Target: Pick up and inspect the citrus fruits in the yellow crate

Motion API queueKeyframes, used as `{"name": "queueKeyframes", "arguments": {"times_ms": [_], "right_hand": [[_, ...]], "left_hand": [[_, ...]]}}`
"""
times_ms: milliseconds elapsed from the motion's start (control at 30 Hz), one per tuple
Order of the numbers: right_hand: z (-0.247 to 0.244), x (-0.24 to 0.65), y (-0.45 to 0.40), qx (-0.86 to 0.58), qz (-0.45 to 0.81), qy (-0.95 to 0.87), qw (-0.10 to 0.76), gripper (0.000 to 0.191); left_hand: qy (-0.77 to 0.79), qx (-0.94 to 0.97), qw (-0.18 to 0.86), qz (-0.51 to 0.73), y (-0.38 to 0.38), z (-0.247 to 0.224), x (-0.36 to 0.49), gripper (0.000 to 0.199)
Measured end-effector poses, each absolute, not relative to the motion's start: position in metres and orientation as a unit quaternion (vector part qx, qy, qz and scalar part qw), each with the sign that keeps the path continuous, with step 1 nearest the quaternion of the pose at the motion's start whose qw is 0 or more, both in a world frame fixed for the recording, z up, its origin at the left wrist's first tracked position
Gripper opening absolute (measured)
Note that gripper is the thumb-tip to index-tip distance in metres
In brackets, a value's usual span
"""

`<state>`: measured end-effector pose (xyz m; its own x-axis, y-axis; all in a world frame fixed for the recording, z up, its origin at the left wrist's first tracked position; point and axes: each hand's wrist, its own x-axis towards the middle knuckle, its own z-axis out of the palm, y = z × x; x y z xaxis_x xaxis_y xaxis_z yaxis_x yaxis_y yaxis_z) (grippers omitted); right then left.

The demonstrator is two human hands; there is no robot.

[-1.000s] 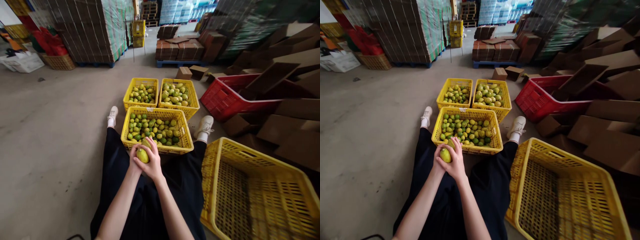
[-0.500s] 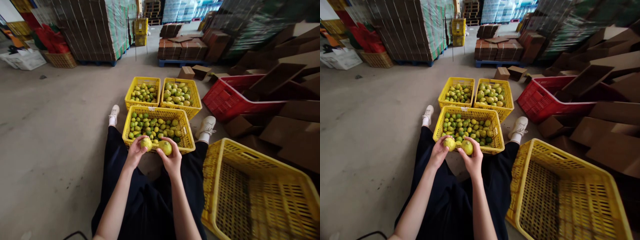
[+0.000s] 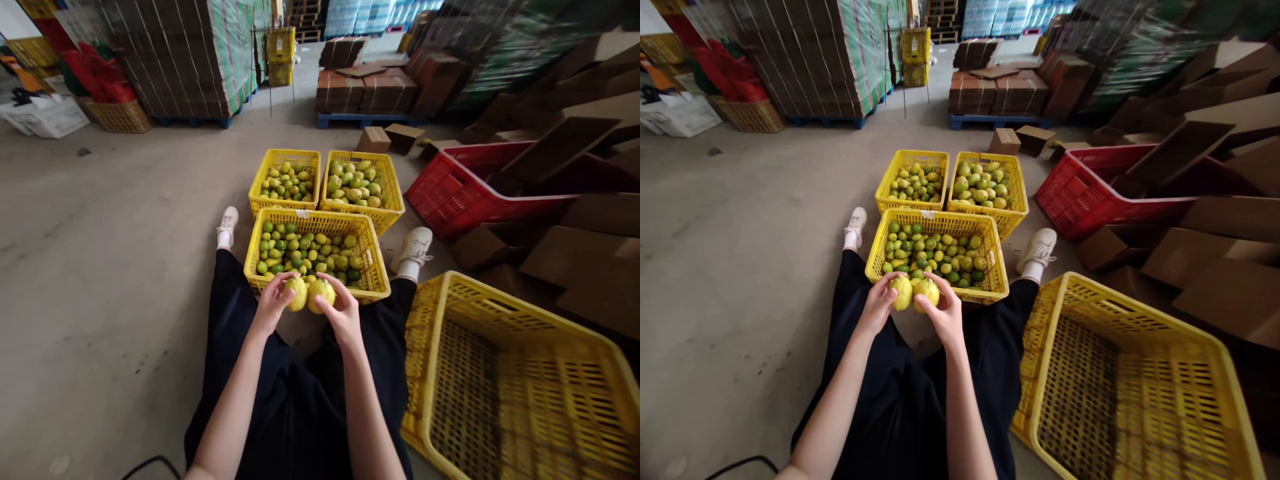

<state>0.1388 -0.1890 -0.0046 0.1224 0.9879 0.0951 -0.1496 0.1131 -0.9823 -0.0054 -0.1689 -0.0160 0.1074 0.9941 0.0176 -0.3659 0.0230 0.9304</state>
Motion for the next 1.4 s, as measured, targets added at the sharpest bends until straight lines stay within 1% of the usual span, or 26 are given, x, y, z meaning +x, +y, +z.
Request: {"name": "queueKeyframes", "arguments": {"times_ms": [133,267,367,533,700,767,900,1067,1267,1400], "right_hand": [[-0.004,0.131,-0.19,-0.465,0.602,-0.334,0.556,0.037],[-0.006,0.123,-0.187,-0.472,0.652,-0.229,0.548,0.033],[-0.009,0.122,-0.184,-0.47,0.658,-0.196,0.555,0.03],[-0.016,0.126,-0.18,-0.472,0.648,-0.179,0.57,0.031],[-0.019,0.132,-0.179,-0.447,0.655,-0.134,0.594,0.031],[-0.019,0.133,-0.179,-0.435,0.652,-0.147,0.603,0.029],[-0.018,0.131,-0.18,-0.41,0.66,-0.17,0.606,0.025],[-0.019,0.127,-0.178,-0.389,0.688,-0.141,0.596,0.033],[-0.018,0.128,-0.178,-0.388,0.657,-0.116,0.636,0.027],[-0.015,0.131,-0.173,-0.393,0.634,-0.109,0.657,0.023]], "left_hand": [[0.431,0.32,0.656,0.531,-0.171,-0.022,0.002,0.038],[0.464,0.208,0.716,0.479,-0.173,-0.026,0.008,0.039],[0.458,0.178,0.732,0.472,-0.174,-0.027,0.011,0.039],[0.421,0.176,0.723,0.519,-0.171,-0.026,0.009,0.037],[0.373,0.128,0.758,0.52,-0.167,-0.02,-0.002,0.038],[0.371,0.116,0.756,0.527,-0.167,-0.019,-0.006,0.038],[0.346,0.114,0.756,0.544,-0.168,-0.021,-0.006,0.03],[0.313,0.075,0.785,0.529,-0.168,-0.023,-0.001,0.032],[0.305,0.03,0.783,0.542,-0.163,-0.018,0.003,0.031],[0.328,-0.004,0.772,0.545,-0.154,-0.008,0.01,0.02]]}}
